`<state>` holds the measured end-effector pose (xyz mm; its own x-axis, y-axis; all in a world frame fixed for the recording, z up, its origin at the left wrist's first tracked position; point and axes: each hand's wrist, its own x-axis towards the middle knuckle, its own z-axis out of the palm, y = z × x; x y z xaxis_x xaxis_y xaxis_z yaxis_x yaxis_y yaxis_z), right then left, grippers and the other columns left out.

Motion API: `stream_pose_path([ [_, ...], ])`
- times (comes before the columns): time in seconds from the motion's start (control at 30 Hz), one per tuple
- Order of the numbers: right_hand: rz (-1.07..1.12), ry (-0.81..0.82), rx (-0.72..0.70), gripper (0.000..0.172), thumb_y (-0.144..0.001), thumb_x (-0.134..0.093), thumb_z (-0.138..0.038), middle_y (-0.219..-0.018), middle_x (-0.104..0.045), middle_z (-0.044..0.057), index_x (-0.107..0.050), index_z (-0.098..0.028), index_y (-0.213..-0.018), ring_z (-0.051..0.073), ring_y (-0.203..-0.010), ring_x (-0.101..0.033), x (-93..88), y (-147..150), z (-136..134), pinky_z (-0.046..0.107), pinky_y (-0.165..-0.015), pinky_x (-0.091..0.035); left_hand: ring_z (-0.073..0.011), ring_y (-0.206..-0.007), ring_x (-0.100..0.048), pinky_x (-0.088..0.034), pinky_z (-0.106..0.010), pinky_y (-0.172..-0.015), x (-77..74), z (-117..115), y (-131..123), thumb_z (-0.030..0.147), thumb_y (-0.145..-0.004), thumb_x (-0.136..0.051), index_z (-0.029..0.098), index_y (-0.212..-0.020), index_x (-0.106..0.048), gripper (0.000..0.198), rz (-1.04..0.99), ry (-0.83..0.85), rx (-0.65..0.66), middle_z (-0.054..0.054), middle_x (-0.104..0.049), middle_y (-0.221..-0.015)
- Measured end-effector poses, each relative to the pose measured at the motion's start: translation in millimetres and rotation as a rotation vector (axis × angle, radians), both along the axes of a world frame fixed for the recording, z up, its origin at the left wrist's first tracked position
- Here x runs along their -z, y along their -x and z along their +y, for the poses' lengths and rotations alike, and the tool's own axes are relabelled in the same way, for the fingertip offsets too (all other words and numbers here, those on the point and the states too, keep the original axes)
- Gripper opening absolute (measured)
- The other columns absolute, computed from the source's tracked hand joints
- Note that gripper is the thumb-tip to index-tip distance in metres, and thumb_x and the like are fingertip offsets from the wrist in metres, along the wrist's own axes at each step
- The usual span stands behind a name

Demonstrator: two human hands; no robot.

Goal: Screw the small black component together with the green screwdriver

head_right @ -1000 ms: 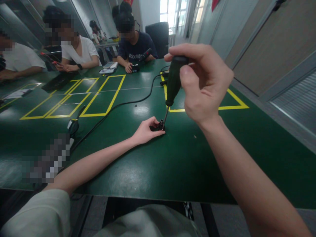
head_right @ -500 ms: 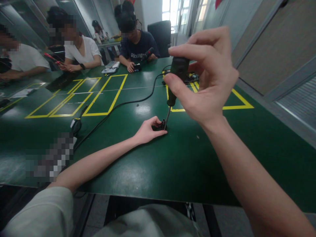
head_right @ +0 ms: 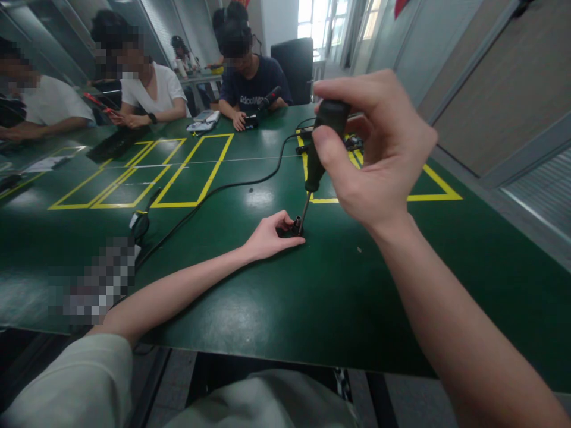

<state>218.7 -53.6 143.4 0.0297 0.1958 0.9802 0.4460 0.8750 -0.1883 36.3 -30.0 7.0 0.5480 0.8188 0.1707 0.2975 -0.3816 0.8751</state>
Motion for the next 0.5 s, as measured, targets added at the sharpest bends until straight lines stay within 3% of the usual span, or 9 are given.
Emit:
stream_pose_path([
  [0.13,0.045,0.066,-0.144,0.031,-0.094,-0.068,-0.037,-0.104,-0.076,0.000,-0.074,-0.034,-0.124,0.014,-0.092,-0.074,3.9,2.9,1.1,0.028,-0.078,-0.063,-0.0175,-0.083,-0.062,-0.050,-0.033,-0.080,-0.1,-0.3,-0.3,0.043,-0.076,-0.083,0.020,-0.082,-0.056,0.036,-0.025,0.012,0.003,-0.001,-0.068,-0.087],
  [0.3,-0.006,0.152,-0.197,0.042,-0.091,-0.071,-0.025,-0.109,-0.073,0.002,-0.068,-0.031,-0.132,0.013,-0.091,-0.074,6.8,4.7,-0.3,0.023,-0.073,-0.065,-0.0163,-0.080,-0.061,-0.049,-0.032,-0.079,1.1,2.1,-0.5,0.039,-0.077,-0.082,0.020,-0.080,-0.054,0.034,-0.034,0.008,0.003,0.000,-0.067,-0.085],
  [0.5,0.092,-0.059,-0.093,0.034,-0.091,-0.070,-0.037,-0.101,-0.070,-0.002,-0.071,-0.035,-0.125,0.011,-0.085,-0.072,0.7,-2.4,3.1,0.020,-0.062,-0.062,-0.0158,-0.076,-0.057,-0.046,-0.030,-0.074,-2.8,0.8,0.5,0.040,-0.072,-0.084,0.020,-0.078,-0.052,0.039,-0.023,0.015,-0.028,0.002,-0.062,-0.079],
])
